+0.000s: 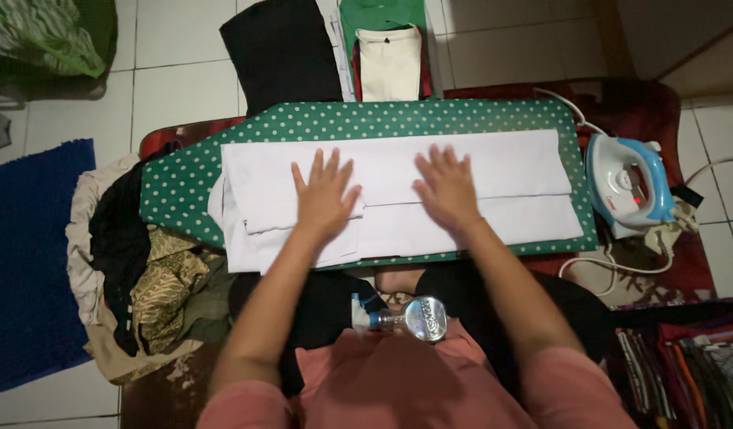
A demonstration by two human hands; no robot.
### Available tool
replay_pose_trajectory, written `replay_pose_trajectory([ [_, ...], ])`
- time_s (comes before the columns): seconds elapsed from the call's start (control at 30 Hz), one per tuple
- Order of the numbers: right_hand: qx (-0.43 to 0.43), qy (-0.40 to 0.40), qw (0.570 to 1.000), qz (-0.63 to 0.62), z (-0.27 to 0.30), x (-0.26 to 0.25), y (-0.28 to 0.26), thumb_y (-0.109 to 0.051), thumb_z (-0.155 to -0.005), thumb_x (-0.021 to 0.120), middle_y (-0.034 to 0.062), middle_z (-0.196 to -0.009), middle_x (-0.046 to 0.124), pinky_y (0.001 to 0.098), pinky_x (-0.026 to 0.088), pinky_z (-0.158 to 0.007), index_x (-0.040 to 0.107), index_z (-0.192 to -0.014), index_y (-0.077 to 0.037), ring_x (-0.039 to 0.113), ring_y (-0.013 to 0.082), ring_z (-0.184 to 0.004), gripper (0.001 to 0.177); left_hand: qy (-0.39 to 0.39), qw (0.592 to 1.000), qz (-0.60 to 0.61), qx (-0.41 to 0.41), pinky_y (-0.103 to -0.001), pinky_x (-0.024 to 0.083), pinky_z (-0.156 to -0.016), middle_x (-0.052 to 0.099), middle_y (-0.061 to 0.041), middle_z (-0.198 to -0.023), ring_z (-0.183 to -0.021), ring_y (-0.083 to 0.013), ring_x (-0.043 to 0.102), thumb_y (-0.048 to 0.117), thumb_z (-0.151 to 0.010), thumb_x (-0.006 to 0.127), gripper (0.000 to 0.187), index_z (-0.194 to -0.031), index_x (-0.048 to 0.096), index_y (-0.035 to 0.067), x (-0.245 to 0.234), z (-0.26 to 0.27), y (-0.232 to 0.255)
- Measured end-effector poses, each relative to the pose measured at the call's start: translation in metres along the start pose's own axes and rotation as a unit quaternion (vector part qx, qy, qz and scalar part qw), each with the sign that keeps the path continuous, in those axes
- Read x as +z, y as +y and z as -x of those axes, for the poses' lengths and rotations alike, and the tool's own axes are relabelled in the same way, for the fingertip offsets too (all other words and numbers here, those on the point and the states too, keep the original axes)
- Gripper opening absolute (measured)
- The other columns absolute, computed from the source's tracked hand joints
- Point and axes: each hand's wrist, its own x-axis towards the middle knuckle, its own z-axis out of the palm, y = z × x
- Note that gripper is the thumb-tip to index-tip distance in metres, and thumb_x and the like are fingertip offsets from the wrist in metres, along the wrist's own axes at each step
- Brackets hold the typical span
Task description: The person irons a white shirt on a green polka-dot ironing board, sprays it with water, and folds it neatly. They then place the folded shirt on a pile of other clothes and pick up an orange garment from a nearby chair.
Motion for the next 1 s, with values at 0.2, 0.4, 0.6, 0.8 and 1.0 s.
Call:
replay_pose_trajectory([
  [0.2, 0.157, -0.050, 0.985, 0.049, -0.014, 0.027, 0.099, -0.059, -0.099, 0.047, 0.0114, -0.170, 0.021, 0.0769, 0.007, -0.114, 0.037, -0.159, -0.030, 0.015, 0.0403, -0.156, 0.068, -0.038, 0.998, -0.057, -0.004, -0.080, 0.001, -0.111, 0.026, -0.009, -0.167, -0.153, -0.0435, 0.013, 0.055, -0.097, 0.051, 0.065, -0.156, 0.041, 0.028, 0.025, 0.012, -0.009],
  [0.4, 0.376, 0.009, 0.925, 0.048, 0.024, -0.011, 0.187, -0.057, -0.105, 0.042, 0.0250, -0.167, 0.020, 0.0764, 0.004, -0.115, 0.026, -0.162, -0.008, 0.014, 0.0472, -0.153, 0.076, -0.057, 0.998, 0.007, -0.026, -0.074, 0.000, -0.115, 0.023, -0.012, -0.168, -0.154, -0.0424, 0.013, 0.052, -0.099, 0.050, 0.066, -0.157, 0.040, 0.022, 0.012, 0.010, -0.016],
  [0.6, 0.083, 0.010, 0.995, 0.060, -0.025, 0.017, 0.040, -0.050, -0.093, 0.055, 0.0265, -0.166, 0.023, 0.0789, 0.002, -0.107, 0.032, -0.157, -0.004, 0.009, 0.0477, -0.153, 0.082, 0.012, 0.991, -0.067, -0.111, -0.070, 0.001, -0.119, 0.026, -0.013, -0.167, -0.155, -0.0383, 0.013, 0.049, -0.100, 0.048, 0.064, -0.155, 0.042, 0.016, -0.018, 0.034, -0.068],
  [0.8, -0.219, -0.032, 0.967, -0.123, -0.021, 0.033, -0.218, -0.060, -0.083, 0.067, 0.0247, -0.166, 0.025, 0.0816, 0.004, -0.111, 0.040, -0.155, -0.010, 0.013, 0.0536, -0.153, 0.091, 0.163, 0.964, 0.172, -0.122, -0.058, 0.017, -0.121, 0.040, -0.021, -0.160, -0.150, -0.0419, 0.030, 0.035, -0.110, 0.038, 0.049, -0.148, 0.054, 0.008, -0.004, 0.056, -0.150],
  [1.0, -0.252, -0.150, 0.955, -0.029, 0.008, 0.042, -0.319, -0.067, -0.074, 0.070, 0.0182, -0.165, 0.019, 0.0870, 0.009, -0.102, 0.034, -0.157, -0.017, 0.011, 0.0572, -0.148, 0.103, 0.309, 0.885, 0.226, -0.264, -0.047, 0.050, -0.097, 0.069, -0.018, -0.114, -0.109, -0.0384, 0.064, 0.038, -0.111, 0.041, 0.043, -0.117, 0.065, 0.003, 0.024, 0.149, -0.241],
])
